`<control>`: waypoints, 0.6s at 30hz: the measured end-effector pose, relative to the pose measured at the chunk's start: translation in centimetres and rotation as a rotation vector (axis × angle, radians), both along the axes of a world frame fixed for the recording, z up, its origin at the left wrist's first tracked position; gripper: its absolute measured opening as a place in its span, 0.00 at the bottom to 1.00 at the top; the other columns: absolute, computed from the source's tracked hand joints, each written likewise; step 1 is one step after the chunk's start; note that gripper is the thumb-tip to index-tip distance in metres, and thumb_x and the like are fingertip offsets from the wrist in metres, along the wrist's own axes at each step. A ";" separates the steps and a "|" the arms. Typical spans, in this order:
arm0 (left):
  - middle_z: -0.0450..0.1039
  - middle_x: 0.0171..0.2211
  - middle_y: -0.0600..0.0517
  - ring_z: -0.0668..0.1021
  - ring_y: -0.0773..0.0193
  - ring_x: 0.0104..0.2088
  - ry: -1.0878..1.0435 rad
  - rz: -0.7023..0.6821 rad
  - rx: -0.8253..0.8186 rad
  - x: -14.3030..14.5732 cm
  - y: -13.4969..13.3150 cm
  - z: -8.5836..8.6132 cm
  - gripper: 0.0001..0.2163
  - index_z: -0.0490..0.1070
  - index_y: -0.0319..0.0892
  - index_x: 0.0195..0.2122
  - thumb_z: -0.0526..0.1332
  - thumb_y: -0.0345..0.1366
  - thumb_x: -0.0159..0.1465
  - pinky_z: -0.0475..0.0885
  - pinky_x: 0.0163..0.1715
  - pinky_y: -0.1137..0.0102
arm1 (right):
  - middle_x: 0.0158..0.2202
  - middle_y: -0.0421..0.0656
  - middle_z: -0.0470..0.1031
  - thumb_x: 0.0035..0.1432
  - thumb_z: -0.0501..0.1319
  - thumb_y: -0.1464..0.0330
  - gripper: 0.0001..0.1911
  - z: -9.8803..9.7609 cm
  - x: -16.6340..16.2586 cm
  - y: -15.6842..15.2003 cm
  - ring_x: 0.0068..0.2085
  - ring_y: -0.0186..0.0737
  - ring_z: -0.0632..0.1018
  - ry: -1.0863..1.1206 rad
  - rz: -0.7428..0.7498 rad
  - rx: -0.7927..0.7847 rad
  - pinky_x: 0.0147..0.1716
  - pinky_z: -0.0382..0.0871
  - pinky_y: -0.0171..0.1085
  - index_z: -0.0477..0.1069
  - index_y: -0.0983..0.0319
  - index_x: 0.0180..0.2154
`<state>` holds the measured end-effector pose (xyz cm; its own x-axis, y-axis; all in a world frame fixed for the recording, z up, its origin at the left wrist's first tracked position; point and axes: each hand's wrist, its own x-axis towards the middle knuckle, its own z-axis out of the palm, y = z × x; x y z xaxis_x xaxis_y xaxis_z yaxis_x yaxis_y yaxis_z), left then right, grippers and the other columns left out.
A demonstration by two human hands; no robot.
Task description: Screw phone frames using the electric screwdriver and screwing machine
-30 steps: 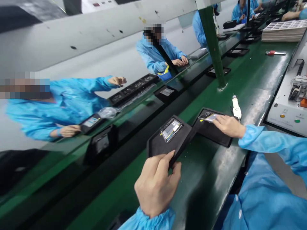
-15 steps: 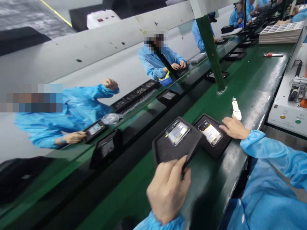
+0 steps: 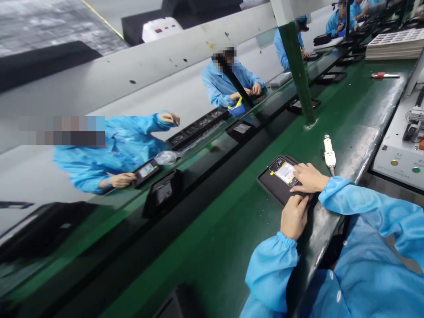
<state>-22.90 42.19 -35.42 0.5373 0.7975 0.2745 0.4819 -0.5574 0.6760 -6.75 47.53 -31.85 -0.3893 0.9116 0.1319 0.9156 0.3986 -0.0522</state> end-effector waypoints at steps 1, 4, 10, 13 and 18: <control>0.74 0.34 0.47 0.74 0.56 0.37 -0.043 -0.014 -0.064 -0.5 -0.1 0.0 0.09 0.79 0.45 0.40 0.64 0.33 0.58 0.72 0.43 0.61 | 0.51 0.60 0.70 0.63 0.60 0.51 0.30 -0.7 -0.4 0.1 0.54 0.58 0.68 -0.028 0.027 0.004 0.50 0.65 0.50 0.72 0.74 0.48; 0.76 0.41 0.46 0.77 0.56 0.43 -0.296 0.104 -0.312 -1.9 0.7 0.3 0.14 0.78 0.45 0.40 0.69 0.43 0.55 0.73 0.48 0.61 | 0.45 0.61 0.73 0.66 0.58 0.59 0.24 -1.9 -1.3 0.4 0.51 0.57 0.71 -0.034 0.062 0.005 0.48 0.67 0.49 0.71 0.77 0.48; 0.75 0.42 0.36 0.81 0.53 0.39 -0.721 0.460 -0.740 -0.1 6.7 1.3 0.19 0.71 0.37 0.40 0.60 0.51 0.63 0.78 0.39 0.57 | 0.45 0.60 0.73 0.71 0.44 0.69 0.19 -2.0 -1.9 0.4 0.48 0.49 0.76 0.060 0.064 0.034 0.45 0.71 0.43 0.69 0.75 0.48; 0.76 0.31 0.41 0.81 0.57 0.31 -0.766 0.518 -0.821 2.3 8.2 2.2 0.10 0.70 0.36 0.31 0.64 0.39 0.59 0.79 0.33 0.62 | 0.45 0.54 0.75 0.71 0.49 0.68 0.15 -1.1 -1.5 -0.4 0.48 0.44 0.77 0.089 0.065 0.039 0.46 0.72 0.40 0.71 0.69 0.47; 0.77 0.34 0.48 0.80 0.62 0.32 -0.744 0.450 -0.799 4.7 5.5 3.9 0.09 0.71 0.38 0.36 0.66 0.31 0.54 0.78 0.29 0.70 | 0.65 0.55 0.59 0.65 0.58 0.54 0.33 3.6 1.7 -2.4 0.64 0.48 0.65 0.611 -0.212 0.102 0.60 0.64 0.45 0.57 0.64 0.64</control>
